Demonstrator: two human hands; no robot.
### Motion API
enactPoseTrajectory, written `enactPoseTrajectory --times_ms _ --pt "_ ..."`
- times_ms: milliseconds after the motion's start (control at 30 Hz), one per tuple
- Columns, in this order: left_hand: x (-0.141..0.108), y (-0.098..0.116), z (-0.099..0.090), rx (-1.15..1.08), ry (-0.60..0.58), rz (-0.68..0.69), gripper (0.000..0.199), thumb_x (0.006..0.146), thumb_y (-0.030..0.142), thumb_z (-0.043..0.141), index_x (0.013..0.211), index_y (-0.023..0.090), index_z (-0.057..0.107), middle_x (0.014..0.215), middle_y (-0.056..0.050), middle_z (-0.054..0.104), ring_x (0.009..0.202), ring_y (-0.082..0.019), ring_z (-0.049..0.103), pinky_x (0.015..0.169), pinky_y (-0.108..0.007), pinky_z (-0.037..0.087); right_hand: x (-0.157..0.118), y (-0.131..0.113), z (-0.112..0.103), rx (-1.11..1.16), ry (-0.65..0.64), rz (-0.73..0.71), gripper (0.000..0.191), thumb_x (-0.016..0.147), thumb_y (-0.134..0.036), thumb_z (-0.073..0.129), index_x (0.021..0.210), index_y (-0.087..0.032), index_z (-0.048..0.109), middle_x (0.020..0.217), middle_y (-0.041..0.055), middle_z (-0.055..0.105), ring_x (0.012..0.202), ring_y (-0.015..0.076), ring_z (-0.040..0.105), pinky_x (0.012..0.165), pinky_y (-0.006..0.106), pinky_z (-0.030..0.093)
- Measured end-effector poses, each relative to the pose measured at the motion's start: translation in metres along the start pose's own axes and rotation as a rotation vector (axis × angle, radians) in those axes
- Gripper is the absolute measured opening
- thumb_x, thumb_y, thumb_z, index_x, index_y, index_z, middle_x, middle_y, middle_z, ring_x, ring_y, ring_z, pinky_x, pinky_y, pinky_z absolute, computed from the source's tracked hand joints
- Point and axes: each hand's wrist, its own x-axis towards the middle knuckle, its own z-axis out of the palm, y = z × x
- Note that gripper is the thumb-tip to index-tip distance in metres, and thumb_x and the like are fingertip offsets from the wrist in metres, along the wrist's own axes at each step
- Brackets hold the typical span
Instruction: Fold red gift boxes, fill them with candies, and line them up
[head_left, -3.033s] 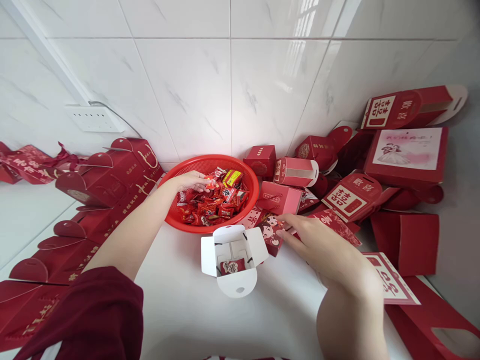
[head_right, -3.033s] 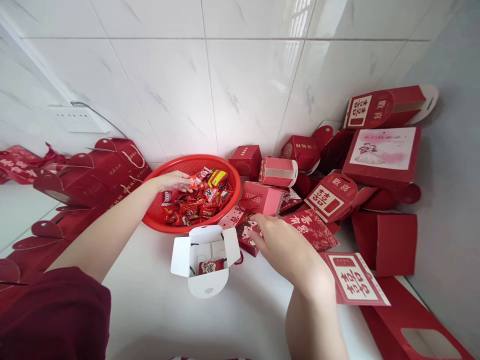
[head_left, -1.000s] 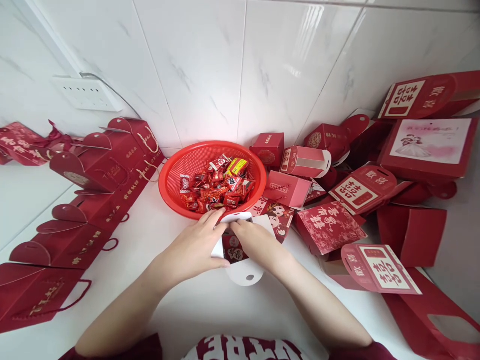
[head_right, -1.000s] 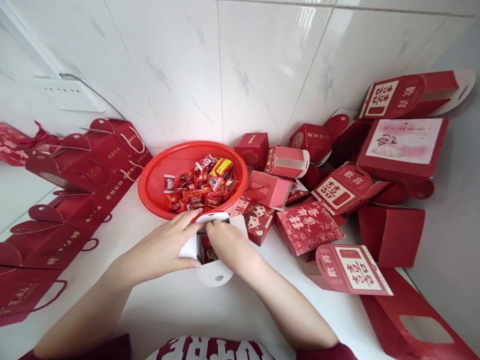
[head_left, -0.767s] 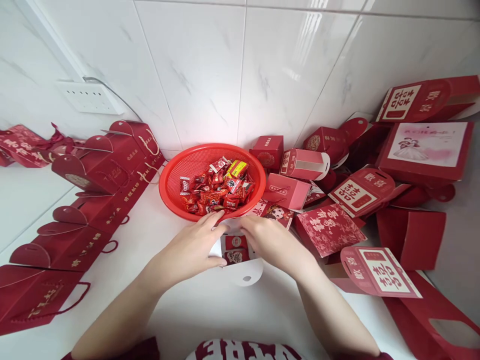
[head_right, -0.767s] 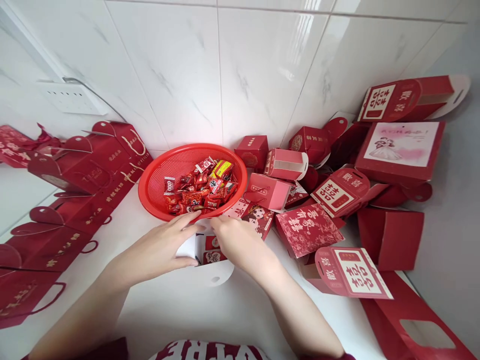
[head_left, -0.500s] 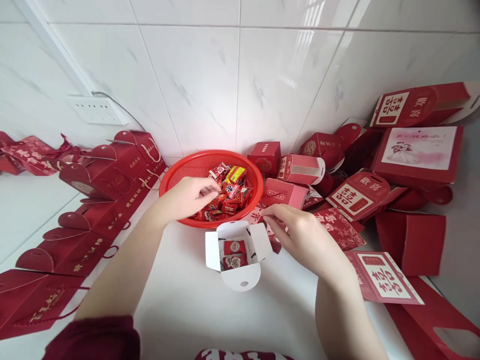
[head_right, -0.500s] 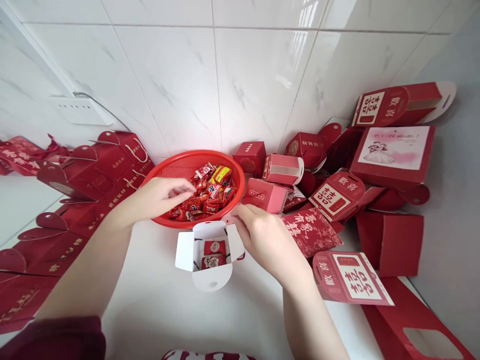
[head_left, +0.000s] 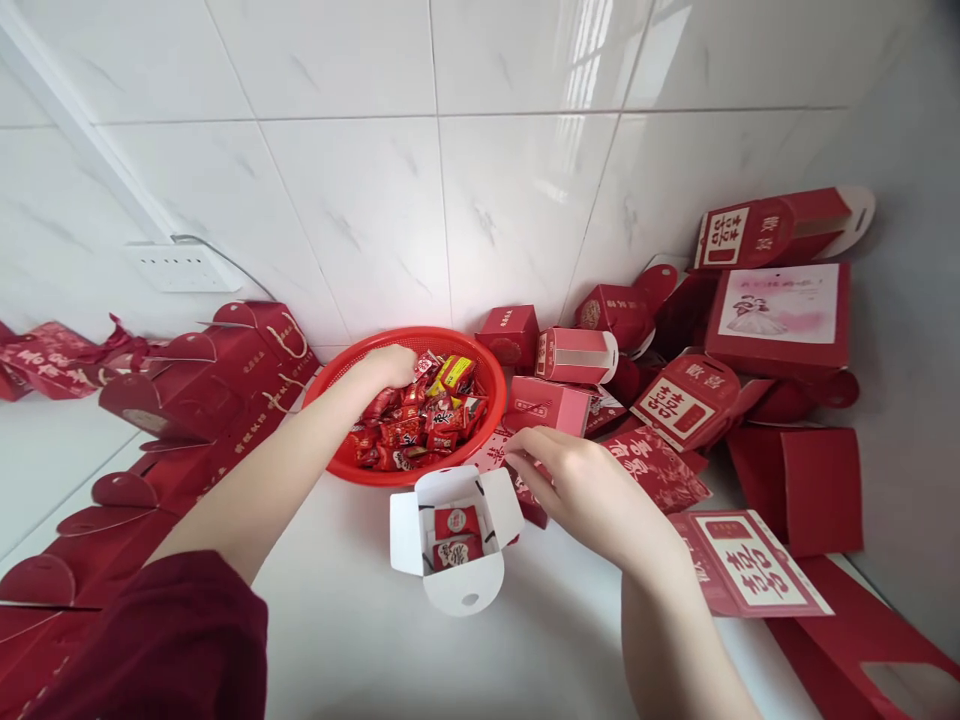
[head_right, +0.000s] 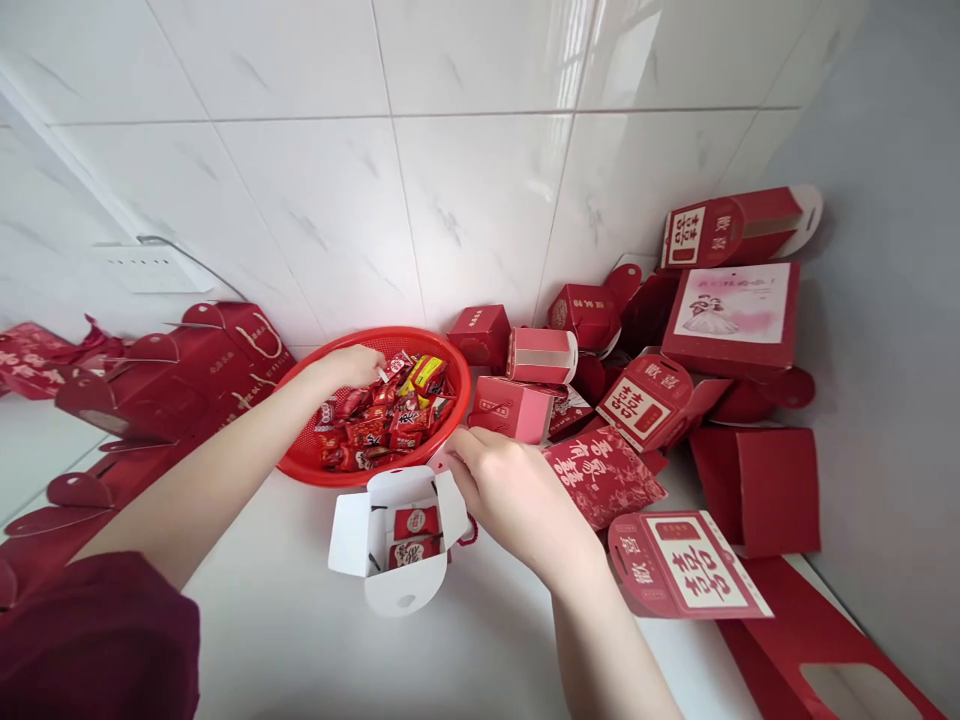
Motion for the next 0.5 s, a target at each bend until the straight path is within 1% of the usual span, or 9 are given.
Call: enactPoseTrajectory --times_ms 100,167,233,300,367,500 --pt "0.023 0.017 0.017 -0.112 0.015 0.056 0.032 0.096 0.035 0.059 0.123 0.017 0.060 0.125 -0.010 0.061 0.107 -0.022 0.063 0.091 -0.043 0.055 0.000 0.002 -0.001 -0.003 0.021 0.007 0.017 0.103 -0.024 0.044 0.093 -0.021 0.057 0.081 0.0013 0.065 0.067 0.0164 0.061 0.060 0.027 0.042" --pt "0.037 0.027 0.030 -0.160 0.043 0.029 0.035 0.096 0.035 0.059 0.125 0.016 0.058 0.126 -0.011 0.060 0.108 -0.023 0.062 0.091 -0.044 0.055 -0.001 0.002 -0.003 -0.002 0.030 0.009 0.017 0.103 -0.024 0.044 0.096 -0.022 0.059 0.082 0.0019 0.066 0.069 0.0172 0.063 0.061 0.027 0.043" --pt "0.048 0.030 0.039 -0.187 0.070 -0.044 0.036 0.096 0.035 0.060 0.127 0.016 0.057 0.127 -0.011 0.060 0.109 -0.024 0.062 0.091 -0.045 0.055 -0.001 0.003 -0.004 -0.008 0.033 0.013 0.017 0.102 -0.023 0.044 0.097 -0.022 0.060 0.082 0.0024 0.066 0.070 0.0178 0.064 0.062 0.027 0.043" --pt "0.057 0.024 0.043 -0.195 0.090 -0.133 0.038 0.095 0.035 0.060 0.128 0.016 0.057 0.128 -0.011 0.059 0.110 -0.025 0.061 0.092 -0.046 0.054 -0.001 0.004 -0.004 -0.019 0.033 0.024 0.017 0.102 -0.022 0.044 0.097 -0.022 0.060 0.082 0.0026 0.067 0.070 0.0180 0.064 0.062 0.027 0.042" --pt "0.063 0.012 0.043 -0.193 0.086 -0.214 0.038 0.095 0.035 0.061 0.128 0.015 0.057 0.129 -0.012 0.058 0.112 -0.025 0.061 0.093 -0.047 0.053 -0.001 0.006 -0.005 -0.030 0.027 0.039 0.018 0.102 -0.021 0.044 0.095 -0.021 0.060 0.081 0.0026 0.067 0.068 0.0178 0.064 0.061 0.027 0.041" --pt "0.071 -0.015 0.039 -0.201 0.028 -0.339 0.039 0.094 0.036 0.062 0.127 0.015 0.058 0.130 -0.012 0.058 0.115 -0.026 0.059 0.096 -0.049 0.051 0.001 0.009 -0.003 -0.039 0.011 0.062 0.017 0.101 -0.021 0.044 0.095 -0.021 0.060 0.081 0.0026 0.066 0.069 0.0177 0.063 0.061 0.027 0.040"
